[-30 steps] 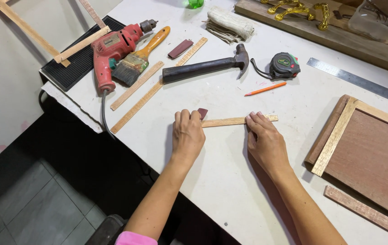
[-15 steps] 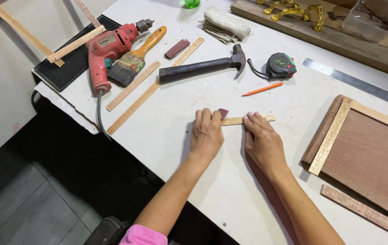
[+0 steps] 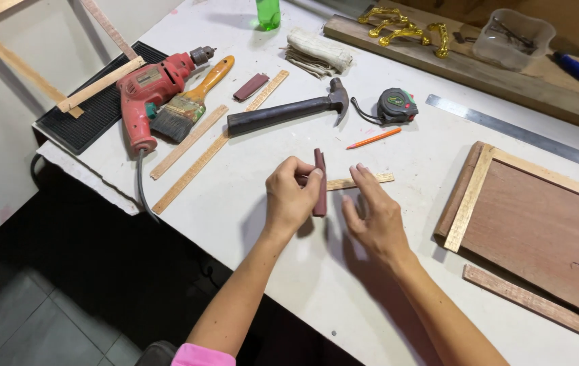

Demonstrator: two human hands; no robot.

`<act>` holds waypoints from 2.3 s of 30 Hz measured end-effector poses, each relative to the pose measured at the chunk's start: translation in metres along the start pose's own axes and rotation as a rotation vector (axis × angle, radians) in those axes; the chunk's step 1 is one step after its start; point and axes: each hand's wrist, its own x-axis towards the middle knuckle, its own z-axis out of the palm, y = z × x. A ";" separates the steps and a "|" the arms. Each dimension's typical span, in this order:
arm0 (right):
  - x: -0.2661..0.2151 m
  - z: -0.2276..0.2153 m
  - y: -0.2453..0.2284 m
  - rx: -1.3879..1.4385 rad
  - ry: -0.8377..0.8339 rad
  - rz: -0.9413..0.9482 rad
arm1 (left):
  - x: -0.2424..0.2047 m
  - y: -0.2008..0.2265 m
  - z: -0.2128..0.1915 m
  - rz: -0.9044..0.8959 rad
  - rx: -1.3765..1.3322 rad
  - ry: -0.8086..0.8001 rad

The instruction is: Measuring wood strips, marking them with a pencil, nailing them to a base, and sanding the edges to assemble a frame.

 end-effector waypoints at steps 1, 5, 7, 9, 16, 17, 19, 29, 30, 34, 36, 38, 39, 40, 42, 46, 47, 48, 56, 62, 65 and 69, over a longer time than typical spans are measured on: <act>0.002 -0.002 -0.011 -0.012 0.004 0.002 | 0.000 -0.001 0.008 0.004 -0.010 -0.007; 0.006 -0.001 -0.039 0.193 -0.070 0.235 | -0.002 -0.009 0.025 -0.002 -0.141 -0.103; 0.006 0.000 -0.042 0.257 -0.100 0.365 | -0.002 -0.019 0.020 -0.002 -0.148 -0.151; 0.005 -0.001 -0.042 0.173 -0.142 0.371 | -0.001 -0.034 0.008 0.182 0.087 -0.185; -0.012 0.032 -0.018 -0.048 -0.158 0.013 | -0.018 -0.055 -0.013 0.379 0.513 -0.202; -0.013 0.037 -0.025 -0.118 -0.169 -0.067 | -0.020 -0.055 -0.012 0.353 0.504 -0.197; -0.012 0.042 -0.034 -0.192 -0.182 -0.146 | -0.022 -0.057 -0.012 0.326 0.490 -0.191; 0.003 0.037 -0.003 -0.394 -0.235 -0.083 | -0.021 -0.056 -0.013 0.338 0.483 -0.183; 0.006 0.032 0.005 -0.445 -0.231 -0.057 | -0.021 -0.056 -0.012 0.332 0.495 -0.190; 0.018 0.018 0.034 -0.475 -0.182 -0.013 | -0.020 -0.064 -0.008 0.308 0.505 -0.216; 0.023 0.012 0.041 -0.500 -0.177 0.059 | -0.020 -0.064 -0.007 0.297 0.525 -0.236; 0.022 0.013 0.026 -0.382 -0.150 0.070 | -0.018 -0.063 -0.006 0.309 0.543 -0.229; 0.021 0.013 0.019 -0.265 -0.128 0.082 | -0.017 -0.062 -0.004 0.316 0.557 -0.224; 0.020 0.016 0.006 -0.266 -0.126 0.080 | -0.015 -0.059 -0.004 0.318 0.557 -0.222; 0.015 0.025 -0.021 -0.272 -0.240 -0.011 | -0.011 -0.053 -0.004 0.352 0.550 -0.185; 0.010 0.044 -0.014 -0.297 -0.222 -0.094 | -0.003 -0.049 0.001 0.378 0.518 -0.166; 0.010 0.044 -0.011 -0.314 -0.216 -0.099 | -0.001 -0.049 0.001 0.375 0.506 -0.165; 0.011 0.044 -0.007 -0.331 -0.211 -0.103 | 0.001 -0.048 0.002 0.372 0.494 -0.164; 0.017 0.017 0.049 -0.554 -0.181 0.039 | 0.006 -0.052 0.003 0.306 0.534 -0.214; 0.017 0.028 0.013 -0.412 -0.145 -0.010 | 0.004 -0.054 0.004 0.274 0.536 -0.229; 0.009 0.052 -0.008 -0.353 -0.192 -0.081 | 0.003 -0.052 0.004 0.295 0.538 -0.215; 0.007 0.053 -0.002 -0.411 -0.233 -0.086 | 0.006 -0.050 0.003 0.280 0.558 -0.220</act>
